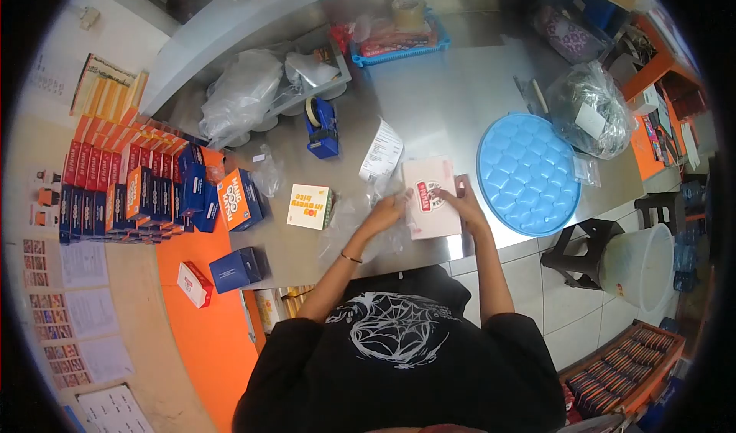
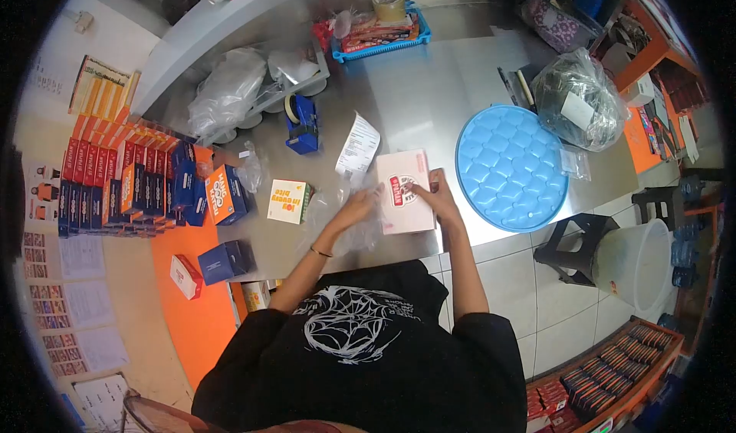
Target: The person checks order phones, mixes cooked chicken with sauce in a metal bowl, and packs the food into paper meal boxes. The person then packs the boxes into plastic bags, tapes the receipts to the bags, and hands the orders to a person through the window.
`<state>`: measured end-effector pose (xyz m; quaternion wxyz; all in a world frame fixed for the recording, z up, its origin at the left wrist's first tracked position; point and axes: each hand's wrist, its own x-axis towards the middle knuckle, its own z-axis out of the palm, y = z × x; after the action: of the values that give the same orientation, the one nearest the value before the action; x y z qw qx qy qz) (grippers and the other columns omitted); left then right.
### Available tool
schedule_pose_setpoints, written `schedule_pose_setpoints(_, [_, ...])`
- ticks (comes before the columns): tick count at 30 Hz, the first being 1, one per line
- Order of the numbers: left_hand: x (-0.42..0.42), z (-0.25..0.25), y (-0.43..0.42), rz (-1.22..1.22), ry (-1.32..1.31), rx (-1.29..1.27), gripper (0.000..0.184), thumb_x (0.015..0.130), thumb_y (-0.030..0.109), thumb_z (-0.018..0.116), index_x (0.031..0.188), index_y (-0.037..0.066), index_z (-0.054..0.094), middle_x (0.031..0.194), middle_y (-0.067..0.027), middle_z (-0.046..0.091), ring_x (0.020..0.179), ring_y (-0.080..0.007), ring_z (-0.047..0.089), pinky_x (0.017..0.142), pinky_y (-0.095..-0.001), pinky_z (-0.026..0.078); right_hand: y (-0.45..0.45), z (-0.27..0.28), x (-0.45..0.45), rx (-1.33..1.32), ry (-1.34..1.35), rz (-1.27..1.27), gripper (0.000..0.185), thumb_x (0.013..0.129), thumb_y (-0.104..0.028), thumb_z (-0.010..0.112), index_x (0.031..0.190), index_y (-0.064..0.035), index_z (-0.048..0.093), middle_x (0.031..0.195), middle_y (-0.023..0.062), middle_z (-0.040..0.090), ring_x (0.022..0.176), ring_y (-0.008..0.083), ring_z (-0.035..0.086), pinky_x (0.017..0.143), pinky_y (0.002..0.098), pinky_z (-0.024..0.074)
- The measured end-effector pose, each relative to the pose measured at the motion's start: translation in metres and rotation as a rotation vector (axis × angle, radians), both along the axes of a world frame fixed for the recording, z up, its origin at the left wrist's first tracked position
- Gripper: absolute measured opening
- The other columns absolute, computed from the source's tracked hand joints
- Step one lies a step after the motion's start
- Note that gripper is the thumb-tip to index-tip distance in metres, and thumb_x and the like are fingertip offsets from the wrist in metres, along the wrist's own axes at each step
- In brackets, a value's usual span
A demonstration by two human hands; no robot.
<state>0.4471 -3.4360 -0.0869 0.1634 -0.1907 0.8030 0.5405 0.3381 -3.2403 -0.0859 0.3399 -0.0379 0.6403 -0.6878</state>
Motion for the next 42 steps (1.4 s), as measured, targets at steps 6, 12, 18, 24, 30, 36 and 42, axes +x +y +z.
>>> schedule_pose_setpoints(6, [-0.046, 0.176, -0.069, 0.081, 0.22, -0.878, 0.046, 0.081, 0.011, 0.047, 0.127, 0.015, 0.052, 0.112, -0.0213, 0.058, 0.097, -0.0389, 0.058, 0.086, -0.0426, 0.047, 0.027, 0.051, 0.0, -0.364, -0.259, -0.167, 0.065, 0.075, -0.019, 0.068, 0.126, 0.0018, 0.033, 0.101, 0.0176, 0.057, 0.088, 0.0253, 0.062, 0.071, 0.034, 0.0535])
schedule_pose_setpoints(12, [-0.059, 0.224, -0.108, -0.317, 0.1, -0.951, 0.037, 0.085, 0.025, 0.053, 0.12, 0.014, 0.059, 0.112, -0.0207, 0.06, 0.099, -0.0376, 0.059, 0.088, -0.0408, 0.046, -0.024, 0.059, 0.037, -0.738, -0.985, 0.337, 0.054, 0.075, -0.027, 0.053, 0.114, 0.0104, 0.052, 0.099, 0.029, 0.062, 0.079, 0.0373, 0.066, 0.073, 0.0431, 0.0559])
schedule_pose_setpoints(18, [0.018, 0.309, -0.09, -0.353, -0.072, -0.514, 0.051, 0.088, 0.045, 0.052, 0.128, 0.013, 0.052, 0.13, -0.0179, 0.05, 0.118, -0.0302, 0.05, 0.098, -0.0332, 0.038, -0.104, 0.059, 0.052, -0.839, -0.808, 0.476, 0.052, 0.075, -0.024, 0.053, 0.117, 0.007, 0.052, 0.096, 0.0223, 0.064, 0.077, 0.0317, 0.067, 0.071, 0.0399, 0.0568])
schedule_pose_setpoints(24, [0.047, 0.293, -0.019, -0.447, 0.243, -1.079, 0.043, 0.085, 0.027, 0.056, 0.127, 0.02, 0.051, 0.115, -0.0132, 0.06, 0.098, -0.0297, 0.062, 0.079, -0.037, 0.051, -0.137, 0.086, 0.061, -0.724, -0.197, 0.365, 0.066, 0.079, -0.017, 0.059, 0.138, -0.0042, 0.031, 0.127, 0.0135, 0.047, 0.111, 0.0201, 0.052, 0.09, 0.031, 0.046])
schedule_pose_setpoints(30, [0.039, 0.241, 0.038, -0.455, 0.81, -0.928, 0.045, 0.078, 0.009, 0.055, 0.12, 0.023, 0.055, 0.108, -0.0049, 0.062, 0.079, -0.0196, 0.062, 0.064, -0.0326, 0.052, -0.163, 0.092, 0.076, -0.721, -0.179, 0.421, 0.071, 0.079, -0.015, 0.062, 0.14, -0.0053, 0.026, 0.123, 0.0129, 0.049, 0.107, 0.0201, 0.053, 0.087, 0.0304, 0.0469])
schedule_pose_setpoints(36, [0.114, 0.237, -0.014, 0.037, 0.895, -1.082, 0.044, 0.07, 0.004, 0.063, 0.114, 0.012, 0.059, 0.104, -0.0104, 0.056, 0.079, -0.0251, 0.056, 0.07, -0.034, 0.049, -0.142, 0.112, 0.06, -0.671, -0.086, 0.272, 0.076, 0.08, -0.013, 0.064, 0.142, -0.0064, 0.022, 0.118, 0.0122, 0.051, 0.102, 0.0202, 0.054, 0.083, 0.0297, 0.0478])
schedule_pose_setpoints(42, [0.161, 0.138, -0.004, -0.381, 0.541, -0.704, 0.035, 0.067, 0.015, 0.071, 0.096, 0.002, 0.055, 0.102, -0.0101, 0.056, 0.094, -0.0262, 0.057, 0.078, -0.0333, 0.048, -0.147, 0.086, 0.022, -0.714, -0.325, -0.037, 0.049, 0.086, -0.027, 0.057, 0.126, -0.0016, 0.043, 0.111, 0.0104, 0.055, 0.095, 0.0217, 0.059, 0.08, 0.035, 0.0518])
